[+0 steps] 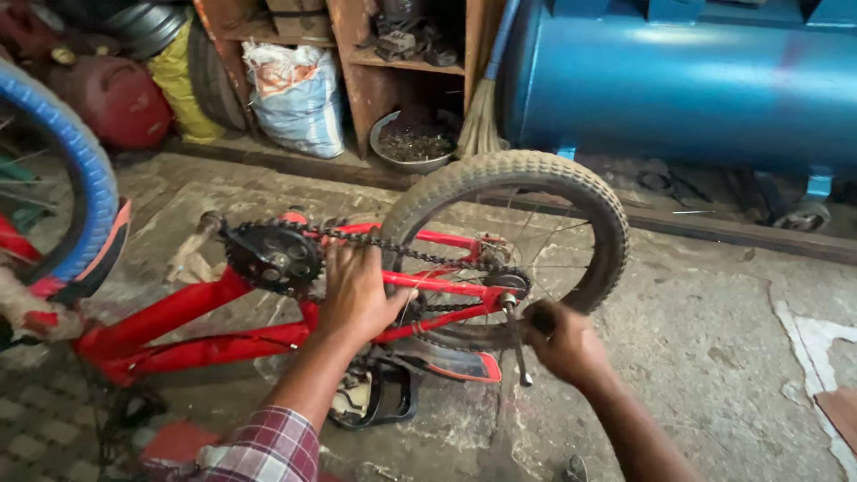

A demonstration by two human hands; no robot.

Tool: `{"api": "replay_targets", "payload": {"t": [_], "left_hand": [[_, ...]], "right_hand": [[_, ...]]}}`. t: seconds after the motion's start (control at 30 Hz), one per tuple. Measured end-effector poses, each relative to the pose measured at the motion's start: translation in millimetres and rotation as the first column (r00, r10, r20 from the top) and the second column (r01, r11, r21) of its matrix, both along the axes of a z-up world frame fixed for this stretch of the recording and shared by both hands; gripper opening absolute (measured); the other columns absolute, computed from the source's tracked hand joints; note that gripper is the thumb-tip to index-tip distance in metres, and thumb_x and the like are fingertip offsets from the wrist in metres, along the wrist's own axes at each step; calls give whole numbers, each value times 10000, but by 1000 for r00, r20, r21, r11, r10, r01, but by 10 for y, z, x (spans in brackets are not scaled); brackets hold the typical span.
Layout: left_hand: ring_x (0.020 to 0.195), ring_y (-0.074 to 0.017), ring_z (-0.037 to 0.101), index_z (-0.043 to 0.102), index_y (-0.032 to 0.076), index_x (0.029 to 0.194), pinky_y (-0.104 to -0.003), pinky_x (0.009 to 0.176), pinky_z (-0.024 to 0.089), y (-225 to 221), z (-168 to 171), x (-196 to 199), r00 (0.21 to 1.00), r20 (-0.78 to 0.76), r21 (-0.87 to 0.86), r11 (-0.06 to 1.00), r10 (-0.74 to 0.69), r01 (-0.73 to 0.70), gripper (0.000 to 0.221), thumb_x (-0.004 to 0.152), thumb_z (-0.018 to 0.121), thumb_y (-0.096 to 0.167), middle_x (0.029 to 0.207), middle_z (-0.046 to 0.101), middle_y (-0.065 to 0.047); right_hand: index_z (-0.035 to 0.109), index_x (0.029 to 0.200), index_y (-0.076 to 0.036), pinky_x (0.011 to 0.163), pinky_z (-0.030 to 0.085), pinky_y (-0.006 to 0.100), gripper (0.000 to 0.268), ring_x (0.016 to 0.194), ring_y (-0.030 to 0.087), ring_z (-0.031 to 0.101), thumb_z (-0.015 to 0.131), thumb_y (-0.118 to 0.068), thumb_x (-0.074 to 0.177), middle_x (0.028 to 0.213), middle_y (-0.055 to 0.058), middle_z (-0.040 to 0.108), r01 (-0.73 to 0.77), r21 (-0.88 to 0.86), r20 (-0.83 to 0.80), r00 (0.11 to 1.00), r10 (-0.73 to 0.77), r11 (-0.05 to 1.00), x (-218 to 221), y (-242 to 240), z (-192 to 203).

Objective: The person repairs a bicycle chain by using a hammer to work on a link, aligns the chain onto the sprockets of the rear wheel, and uses a wrench to tighten the axle bolt.

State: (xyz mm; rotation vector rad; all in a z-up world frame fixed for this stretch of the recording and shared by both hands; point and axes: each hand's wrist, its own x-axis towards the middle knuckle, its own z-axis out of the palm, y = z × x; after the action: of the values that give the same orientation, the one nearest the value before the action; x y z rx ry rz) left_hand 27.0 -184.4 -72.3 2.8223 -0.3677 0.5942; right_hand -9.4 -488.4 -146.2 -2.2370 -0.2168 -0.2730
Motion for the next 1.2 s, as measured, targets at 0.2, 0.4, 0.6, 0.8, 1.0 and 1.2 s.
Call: {"api": "replay_targets", "payload": {"t": [0.2,0.4,0.6,0.8,1.0,1.2], "left_hand": [[1355,-474,407,475,-88,1365,-588,1181,195,233,-175,-138,981,159,-56,991,-112,122,713,805,762,248,1379,533,-306],[1249,-438,565,645,20,1251,-515,1025,466,387,-392,-736,984,176,-454,886,-12,92,329,962,610,172,1292,652,-231],[728,-171,646,710,76,1039,-343,625,529,670,-820,-887,654,-730,-669,401,-196,-626,376,1019,612,438,894,692,-90],[554,-194,635,723,17,855,-346,465,468,452,-1508,-616,657,-722,-662,489,-216,-567,200,907,711,209,691,693,-69],[596,-165,651,730,26,858,-357,483,551,711,-1869,-352,687,-694,-707,382,-214,-595,136,896,688,149,706,678,-51],[645,-180,644,716,48,946,-360,543,536,733,-1887,-319,626,-697,-717,353,-350,-601,191,926,671,232,773,675,-38]], "right_hand": [[719,1064,-58,654,565,328,245,671,141,701,749,-211,875,750,125,744,52,183,-1,999,-53,982,-411,892,372],[452,1429,-202,615,489,328,536,772,135,656,683,-211,946,915,30,728,-121,655,-322,848,421,746,-572,1766,46],[713,1090,-84,648,559,310,277,693,134,664,618,-327,996,820,55,747,-409,395,-398,731,555,822,-1141,2082,-365],[765,911,-83,682,609,329,158,693,164,776,665,-202,879,777,105,789,-328,183,-402,836,375,927,-1108,2047,-611],[752,990,-32,624,528,525,217,764,420,677,713,-136,804,837,190,731,-207,-132,111,969,222,969,-637,1772,-1023],[797,800,-183,684,532,542,197,830,422,689,618,-109,763,849,135,728,53,-405,394,911,122,913,-265,1636,-638]]}}
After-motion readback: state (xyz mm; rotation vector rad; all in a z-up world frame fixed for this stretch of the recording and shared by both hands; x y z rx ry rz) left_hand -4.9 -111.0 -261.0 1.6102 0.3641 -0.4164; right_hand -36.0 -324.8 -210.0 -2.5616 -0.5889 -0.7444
